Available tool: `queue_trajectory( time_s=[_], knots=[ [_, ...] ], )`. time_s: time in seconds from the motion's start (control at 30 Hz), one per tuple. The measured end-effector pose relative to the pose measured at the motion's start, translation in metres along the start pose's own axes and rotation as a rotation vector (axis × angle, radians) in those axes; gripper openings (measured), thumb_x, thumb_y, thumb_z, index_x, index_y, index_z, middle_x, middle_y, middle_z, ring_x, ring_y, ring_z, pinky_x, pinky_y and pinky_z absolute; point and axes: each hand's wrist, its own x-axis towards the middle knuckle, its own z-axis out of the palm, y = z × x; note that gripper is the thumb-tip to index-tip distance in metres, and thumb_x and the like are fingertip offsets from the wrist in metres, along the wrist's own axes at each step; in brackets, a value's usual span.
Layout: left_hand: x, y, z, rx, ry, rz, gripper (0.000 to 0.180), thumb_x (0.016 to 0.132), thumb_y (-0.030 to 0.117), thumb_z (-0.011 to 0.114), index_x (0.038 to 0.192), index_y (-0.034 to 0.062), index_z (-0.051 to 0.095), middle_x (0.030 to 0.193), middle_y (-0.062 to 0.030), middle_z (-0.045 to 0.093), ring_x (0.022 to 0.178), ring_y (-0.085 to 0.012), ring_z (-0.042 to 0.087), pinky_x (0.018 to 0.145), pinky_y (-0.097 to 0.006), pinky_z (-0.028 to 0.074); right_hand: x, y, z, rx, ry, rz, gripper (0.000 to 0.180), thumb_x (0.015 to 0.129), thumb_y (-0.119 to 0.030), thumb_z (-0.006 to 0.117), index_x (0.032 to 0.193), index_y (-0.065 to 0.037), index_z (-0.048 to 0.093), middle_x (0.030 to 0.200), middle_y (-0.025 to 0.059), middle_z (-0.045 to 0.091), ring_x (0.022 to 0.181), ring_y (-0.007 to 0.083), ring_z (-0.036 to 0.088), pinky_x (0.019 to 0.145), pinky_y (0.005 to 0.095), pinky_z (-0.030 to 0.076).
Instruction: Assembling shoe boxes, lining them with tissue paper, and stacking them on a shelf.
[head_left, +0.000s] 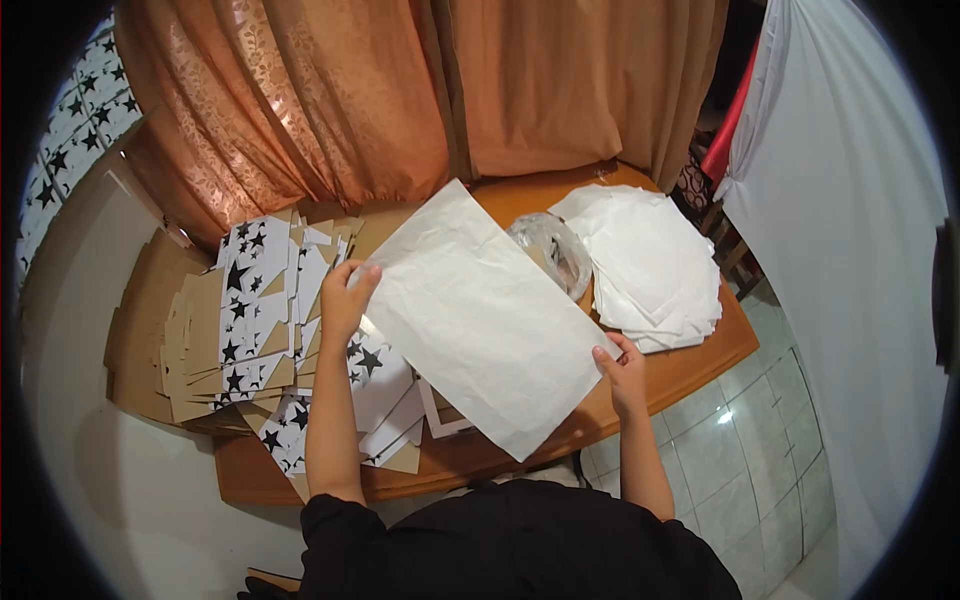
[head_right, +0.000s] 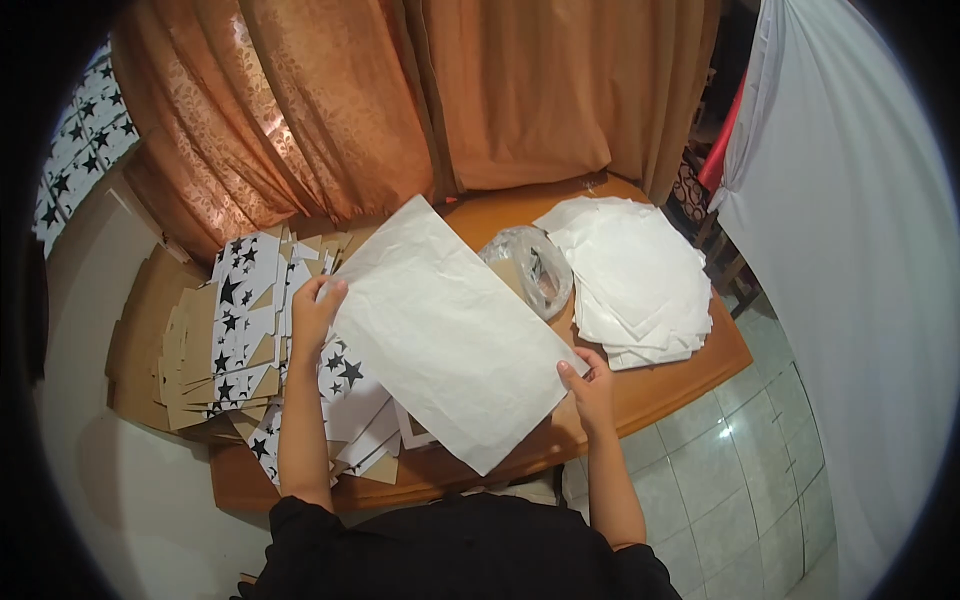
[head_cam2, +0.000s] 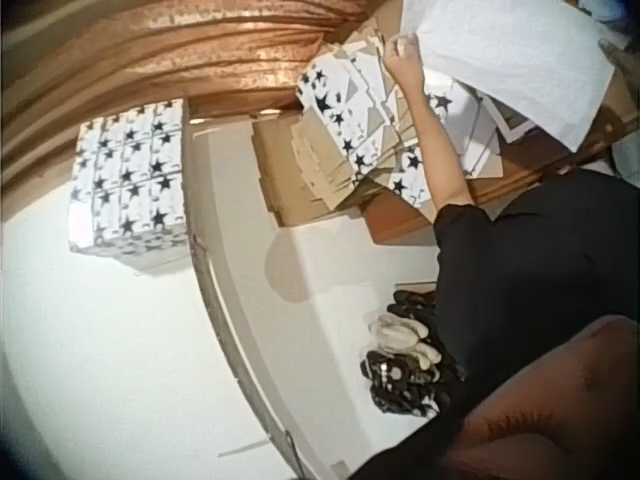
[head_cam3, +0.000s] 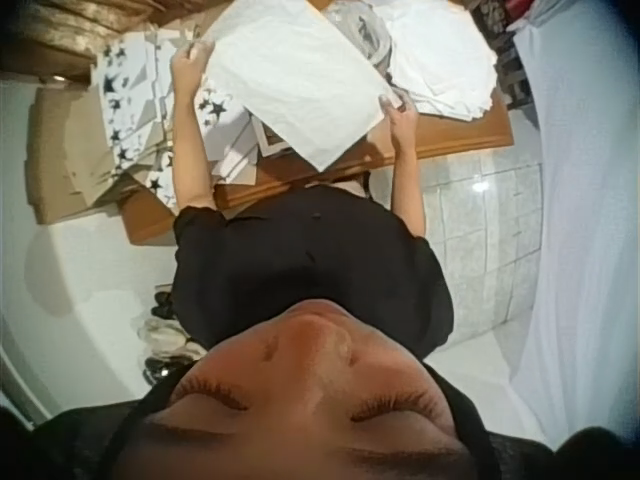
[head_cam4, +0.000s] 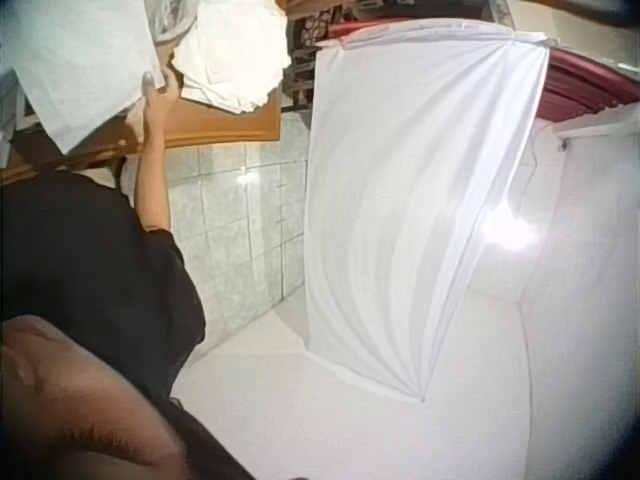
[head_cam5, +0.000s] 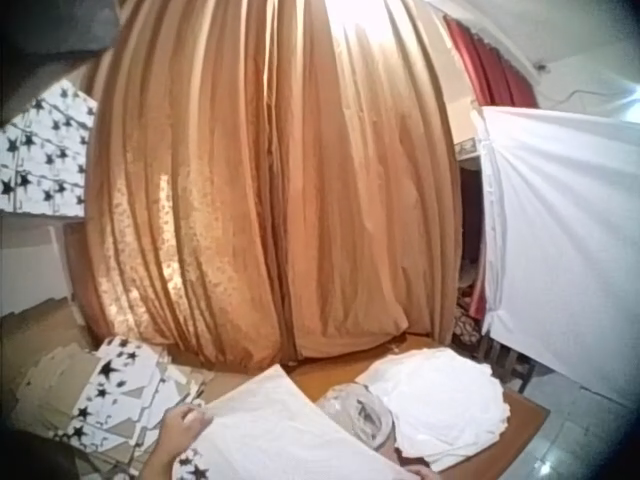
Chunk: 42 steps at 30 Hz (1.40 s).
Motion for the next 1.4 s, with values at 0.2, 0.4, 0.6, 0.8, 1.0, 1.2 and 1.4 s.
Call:
queue_trajectory(
  time_s=[0.2, 0.4, 0.6, 0.8, 1.0, 1.2, 1.4],
  knots=[
    [0.025, -0.051, 0.034, 0.353, -0.055, 0.081, 0.024, 0.078, 0.025, 0.067, 0.082, 0.0021, 0.064, 0.075, -0.0087, 0.064, 0.064, -0.0232, 0.059, 0.065, -0.03, 0.046, -0.072, 0.04, 0.018, -0.245, 0.214, 0.155, 0.016, 0.085, -0.018, 0.064, 0.083, -0.003, 0.059, 0.067, -0.0039, 0.054, 0.057, 0.0029, 0.046, 0.052, 0.0187, 0.036],
    [-0.007, -0.06, 0.096, 0.718, 0.1, 0.517, 0.042, 0.079, 0.025, 0.064, 0.116, 0.0095, 0.052, 0.121, -0.0114, 0.047, 0.115, -0.03, 0.042, 0.098, -0.045, 0.028, -0.101, 0.085, 0.017, -0.494, 0.333, 0.122, 0.028, 0.086, -0.026, 0.062, 0.069, -0.004, 0.055, 0.054, -0.0032, 0.046, 0.048, 0.0046, 0.041, 0.047, 0.0225, 0.032],
    [-0.085, -0.074, 0.141, 0.578, -0.779, 0.862, 0.051, 0.09, 0.041, 0.047, 0.135, 0.0181, 0.04, 0.142, -0.0146, 0.033, 0.13, -0.0338, 0.031, 0.103, -0.054, 0.025, -0.112, 0.091, 0.028, -0.931, 0.449, 0.006, 0.021, 0.084, -0.026, 0.06, 0.072, -0.009, 0.057, 0.078, 0.001, 0.055, 0.084, 0.0161, 0.048, 0.082, 0.0393, 0.026],
    [-0.091, -0.115, 0.162, 0.543, -1.187, 0.812, 0.054, 0.095, 0.046, 0.028, 0.142, 0.0185, 0.027, 0.148, -0.016, 0.02, 0.135, -0.0364, 0.02, 0.107, -0.051, 0.018, -0.112, 0.078, 0.028, -0.981, 0.392, -0.201, 0.014, 0.081, -0.025, 0.061, 0.075, -0.012, 0.06, 0.086, -0.0009, 0.057, 0.097, 0.0192, 0.045, 0.087, 0.0455, 0.018],
    [-0.092, -0.14, 0.182, 0.586, -1.289, 0.823, 0.053, 0.096, 0.045, 0.026, 0.143, 0.0211, 0.024, 0.148, -0.0144, 0.019, 0.136, -0.035, 0.017, 0.109, -0.051, 0.017, -0.105, 0.066, 0.024, -1.034, 0.311, -0.2, 0.009, 0.079, -0.021, 0.062, 0.077, -0.013, 0.061, 0.085, -0.0007, 0.057, 0.097, 0.0197, 0.045, 0.088, 0.0462, 0.016],
    [-0.096, -0.154, 0.196, 0.615, -1.384, 0.768, 0.049, 0.096, 0.038, 0.032, 0.14, 0.0183, 0.029, 0.147, -0.0144, 0.022, 0.136, -0.0363, 0.017, 0.109, -0.05, 0.018, -0.082, 0.053, 0.021, -0.892, 0.283, -0.198, 0.009, 0.079, -0.021, 0.062, 0.078, -0.012, 0.061, 0.084, -0.0003, 0.057, 0.096, 0.0186, 0.046, 0.089, 0.0408, 0.018],
    [-0.082, -0.125, 0.17, 0.622, -1.546, 0.635, 0.048, 0.09, 0.035, 0.045, 0.133, 0.0141, 0.04, 0.144, -0.0132, 0.028, 0.137, -0.0269, 0.019, 0.109, -0.05, 0.017, -0.049, 0.04, 0.009, -0.847, 0.373, -0.23, 0.007, 0.08, -0.018, 0.06, 0.078, -0.011, 0.06, 0.087, 0.0007, 0.058, 0.094, 0.0178, 0.048, 0.089, 0.0359, 0.02]
  ],
)
